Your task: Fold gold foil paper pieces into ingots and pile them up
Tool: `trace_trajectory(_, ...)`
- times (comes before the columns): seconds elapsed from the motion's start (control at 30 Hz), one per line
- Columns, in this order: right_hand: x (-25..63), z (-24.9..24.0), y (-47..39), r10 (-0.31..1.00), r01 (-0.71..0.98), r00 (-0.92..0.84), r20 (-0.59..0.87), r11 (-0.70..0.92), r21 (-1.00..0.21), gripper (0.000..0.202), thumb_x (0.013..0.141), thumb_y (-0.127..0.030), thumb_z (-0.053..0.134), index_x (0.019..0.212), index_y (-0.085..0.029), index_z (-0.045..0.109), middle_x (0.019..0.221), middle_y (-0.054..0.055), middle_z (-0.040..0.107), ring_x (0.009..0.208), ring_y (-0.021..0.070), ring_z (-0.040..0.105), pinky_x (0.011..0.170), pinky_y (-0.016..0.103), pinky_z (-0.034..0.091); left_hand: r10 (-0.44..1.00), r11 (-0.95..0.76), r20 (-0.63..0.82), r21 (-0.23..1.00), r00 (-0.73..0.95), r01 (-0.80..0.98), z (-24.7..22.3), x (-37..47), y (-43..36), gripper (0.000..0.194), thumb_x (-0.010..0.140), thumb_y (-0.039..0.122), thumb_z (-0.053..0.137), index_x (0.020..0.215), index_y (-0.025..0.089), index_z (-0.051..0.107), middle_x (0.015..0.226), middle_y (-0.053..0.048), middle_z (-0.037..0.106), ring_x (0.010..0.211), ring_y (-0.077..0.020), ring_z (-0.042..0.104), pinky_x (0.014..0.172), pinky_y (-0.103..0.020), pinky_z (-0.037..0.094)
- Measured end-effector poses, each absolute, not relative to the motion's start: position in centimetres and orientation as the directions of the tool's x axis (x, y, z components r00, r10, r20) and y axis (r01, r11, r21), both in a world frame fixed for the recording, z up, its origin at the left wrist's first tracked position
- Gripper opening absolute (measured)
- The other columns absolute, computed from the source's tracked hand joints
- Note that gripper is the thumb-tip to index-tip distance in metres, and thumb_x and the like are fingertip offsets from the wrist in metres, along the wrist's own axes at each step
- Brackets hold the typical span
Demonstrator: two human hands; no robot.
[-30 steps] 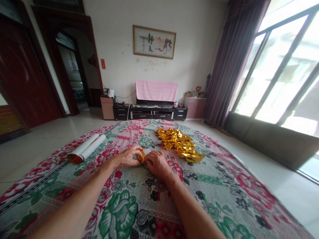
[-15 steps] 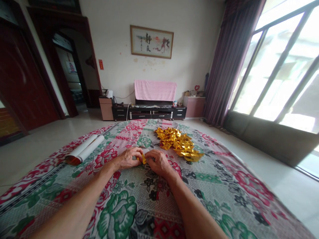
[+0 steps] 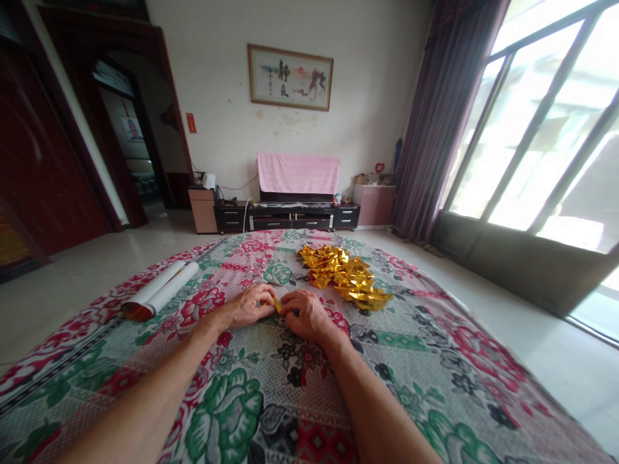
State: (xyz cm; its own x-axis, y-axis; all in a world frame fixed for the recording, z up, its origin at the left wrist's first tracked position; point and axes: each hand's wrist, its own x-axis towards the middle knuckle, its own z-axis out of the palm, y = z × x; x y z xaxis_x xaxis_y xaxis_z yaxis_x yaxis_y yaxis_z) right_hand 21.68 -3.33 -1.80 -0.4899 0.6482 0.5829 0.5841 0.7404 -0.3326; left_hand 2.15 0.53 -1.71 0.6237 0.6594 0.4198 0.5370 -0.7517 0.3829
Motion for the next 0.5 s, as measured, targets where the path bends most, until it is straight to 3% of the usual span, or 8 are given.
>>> trace_trajectory(0.5,21.34,-1.51,-3.81,0.668,0.554,-0.453,0.590,0.730,-0.401,0.028,0.061,-0.005,0.045,0.068,-0.020,0.067,0.085,0.002,0.066,0.079,0.0126,0.061,0.078,0.024,0.046,0.727,-0.685,0.405,0.371,0.554,0.627,-1.91,2.71,0.15,0.013,0.076,0.024,0.054,0.069,0.018,0.064,0.098,-0.003,0.060,0.090,-0.0143,0.055,0.088,-0.029,0.040)
